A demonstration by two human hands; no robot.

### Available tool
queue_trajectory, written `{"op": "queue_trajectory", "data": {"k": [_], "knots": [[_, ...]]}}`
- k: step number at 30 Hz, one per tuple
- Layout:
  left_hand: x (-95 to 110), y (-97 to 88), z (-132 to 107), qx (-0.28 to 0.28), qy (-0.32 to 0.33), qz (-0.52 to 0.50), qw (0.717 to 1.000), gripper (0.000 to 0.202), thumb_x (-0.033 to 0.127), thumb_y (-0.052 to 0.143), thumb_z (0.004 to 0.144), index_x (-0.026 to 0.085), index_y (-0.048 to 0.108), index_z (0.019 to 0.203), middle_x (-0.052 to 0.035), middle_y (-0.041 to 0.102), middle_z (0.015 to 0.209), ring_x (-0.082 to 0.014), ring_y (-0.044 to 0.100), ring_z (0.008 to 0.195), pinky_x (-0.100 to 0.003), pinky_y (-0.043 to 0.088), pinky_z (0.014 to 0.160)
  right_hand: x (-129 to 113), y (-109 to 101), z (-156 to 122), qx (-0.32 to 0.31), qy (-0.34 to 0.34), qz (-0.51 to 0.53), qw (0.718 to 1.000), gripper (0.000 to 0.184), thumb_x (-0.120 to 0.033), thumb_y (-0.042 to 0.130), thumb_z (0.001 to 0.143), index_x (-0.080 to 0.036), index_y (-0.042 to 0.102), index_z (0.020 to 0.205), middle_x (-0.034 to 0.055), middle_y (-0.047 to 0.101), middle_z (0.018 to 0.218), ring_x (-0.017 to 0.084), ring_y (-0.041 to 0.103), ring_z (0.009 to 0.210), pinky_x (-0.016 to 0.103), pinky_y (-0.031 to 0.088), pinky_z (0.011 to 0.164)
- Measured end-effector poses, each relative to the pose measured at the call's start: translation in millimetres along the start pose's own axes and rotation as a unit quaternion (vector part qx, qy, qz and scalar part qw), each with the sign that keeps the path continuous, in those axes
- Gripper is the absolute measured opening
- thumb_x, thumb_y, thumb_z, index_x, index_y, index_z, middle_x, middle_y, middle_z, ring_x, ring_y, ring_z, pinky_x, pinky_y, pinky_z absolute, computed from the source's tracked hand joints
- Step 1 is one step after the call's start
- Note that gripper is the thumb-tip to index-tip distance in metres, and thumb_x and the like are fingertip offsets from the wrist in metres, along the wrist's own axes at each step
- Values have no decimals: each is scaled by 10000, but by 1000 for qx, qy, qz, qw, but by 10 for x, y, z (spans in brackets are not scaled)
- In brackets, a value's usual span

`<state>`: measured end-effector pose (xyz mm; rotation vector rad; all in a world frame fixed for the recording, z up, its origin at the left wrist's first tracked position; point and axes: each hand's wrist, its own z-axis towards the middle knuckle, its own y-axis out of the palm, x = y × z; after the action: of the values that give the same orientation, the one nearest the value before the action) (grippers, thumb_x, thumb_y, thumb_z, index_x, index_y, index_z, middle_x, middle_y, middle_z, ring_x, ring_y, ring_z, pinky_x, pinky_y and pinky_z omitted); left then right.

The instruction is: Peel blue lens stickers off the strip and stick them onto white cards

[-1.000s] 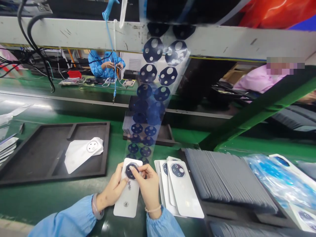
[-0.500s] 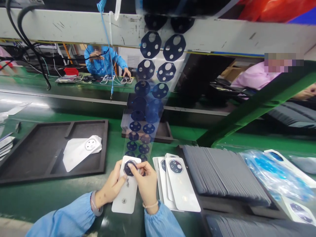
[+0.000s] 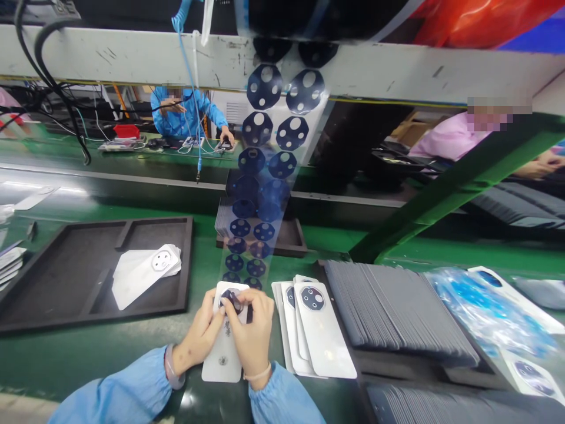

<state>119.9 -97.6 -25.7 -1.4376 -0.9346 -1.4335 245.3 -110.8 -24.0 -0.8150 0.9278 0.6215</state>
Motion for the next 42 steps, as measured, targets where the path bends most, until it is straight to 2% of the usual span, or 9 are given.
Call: {"op": "queue_trajectory", "data": {"k": [4,11,18,22,26,32,37,39,42], "knots": [[-11,7,-11,18,-11,0,1000,303,348,490,930,200,444,1189,-90,650,1128,-221,633,993,-337,481,847,1,17,18,31,11,6,999,711,-456,773,704,-204,455,1289,155,449,1349,241,541,979,398,472,833],[13,6,26,4,-57,-20,998,314,369,642,844,207,454,1036,-15,645,908,-156,628,756,-274,481,690,26,-16,65,-97,131,163,973,310,-488,554,899,-189,600,965,51,680,850,199,646,776,314,521,704],[-24,-4,91,58,-88,-139,985,336,497,536,908,207,449,1052,-39,636,978,-183,649,887,-312,505,772,26,8,1,-207,107,230,945,654,-398,590,887,-213,318,1451,88,675,1115,227,667,1021,385,525,925],[25,-57,75,86,-65,-122,987,350,526,493,927,213,439,1075,-63,625,1065,-206,632,1008,-333,508,828,5,-16,-276,-187,63,103,975,827,-369,620,850,-239,161,1526,160,453,1429,290,544,1258,415,512,973],[106,-70,49,9,-64,-148,987,336,530,527,912,229,387,964,-20,653,912,-165,663,802,-306,531,725,-35,-132,-532,-128,7,-92,988,928,-428,626,834,-278,62,1555,178,252,1536,360,610,1160,421,587,784],[225,-88,103,-47,-31,-115,992,289,523,505,914,248,419,884,-6,681,834,-196,687,736,-334,561,687,9,-239,-612,-72,-150,-257,952,937,-443,581,867,-189,8,1563,197,499,1401,399,578,1181,474,561,860],[335,-624,297,67,87,56,992,309,433,494,930,204,522,1135,-110,633,1229,-250,619,1136,-424,457,1022,288,-706,-344,29,-164,-326,931,779,-464,455,930,-145,120,1556,226,457,1440,420,537,1223,531,519,916],[318,-981,386,202,121,247,940,376,398,488,919,172,512,1218,-148,596,1294,-278,559,1224,-470,380,1091,452,-975,-214,42,-139,-353,924,741,-488,429,933,-130,201,1540,244,400,1477,450,509,1245,567,510,908],[193,-1464,470,273,61,423,862,663,440,627,791,49,457,1300,-263,466,1417,-370,404,1364,-500,322,1121,588,-1194,-115,45,-159,-364,916,685,-459,367,961,-75,250,1516,283,392,1464,472,478,1264,635,461,939]]}}
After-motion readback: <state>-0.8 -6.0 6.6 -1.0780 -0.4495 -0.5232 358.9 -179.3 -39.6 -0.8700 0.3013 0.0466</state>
